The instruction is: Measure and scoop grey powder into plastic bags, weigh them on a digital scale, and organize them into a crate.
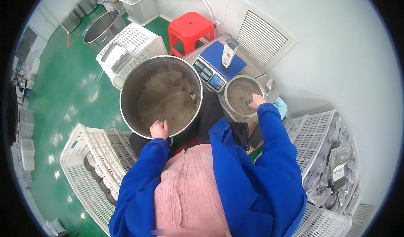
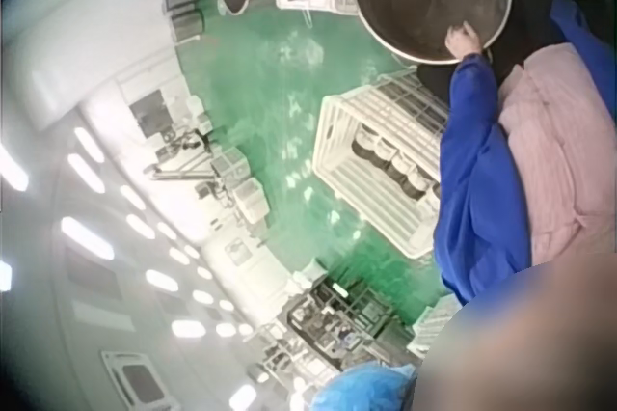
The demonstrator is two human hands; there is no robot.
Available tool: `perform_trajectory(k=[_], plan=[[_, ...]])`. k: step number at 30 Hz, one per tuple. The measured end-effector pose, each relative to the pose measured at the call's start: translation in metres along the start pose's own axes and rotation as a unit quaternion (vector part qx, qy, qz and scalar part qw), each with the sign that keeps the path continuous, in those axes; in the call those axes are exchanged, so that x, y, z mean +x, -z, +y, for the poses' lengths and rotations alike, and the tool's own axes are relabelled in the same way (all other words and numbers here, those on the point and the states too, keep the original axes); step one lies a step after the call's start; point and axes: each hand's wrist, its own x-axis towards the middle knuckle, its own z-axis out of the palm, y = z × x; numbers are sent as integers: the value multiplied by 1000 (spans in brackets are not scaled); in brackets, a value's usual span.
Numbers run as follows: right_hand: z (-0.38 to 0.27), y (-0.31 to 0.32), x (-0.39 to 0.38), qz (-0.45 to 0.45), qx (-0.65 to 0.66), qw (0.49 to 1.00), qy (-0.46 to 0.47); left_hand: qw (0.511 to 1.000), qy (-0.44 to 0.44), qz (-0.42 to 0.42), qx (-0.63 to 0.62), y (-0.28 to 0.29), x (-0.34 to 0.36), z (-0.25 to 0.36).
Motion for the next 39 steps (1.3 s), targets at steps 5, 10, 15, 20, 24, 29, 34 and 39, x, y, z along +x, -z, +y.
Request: perform_trajectory(k=[5,10,15,20,24,29,34,39], plan=[[-15,-28,3,92,38,995,-26,993,-12,106,57,-16,-1,-8],[-10,-46,9,104,56,991,-59,982,-24,-103,155,-12,9,-14],[-5,-50,9,127,55,989,-60,998,44,-40,4,-16,3,-14],[-18,-37,3,111,62,991,-42,964,25,-234,122,-11,13,-22],[-12,-51,11,113,51,991,-53,997,-1,29,69,-21,1,-22],[-4,-51,8,138,62,988,-13,981,-1,-156,117,-15,7,-23],[-13,-27,1,211,9,977,-29,997,12,-32,65,-16,2,-15],[-45,20,-17,294,35,955,-32,986,6,-127,107,-13,5,-24]])
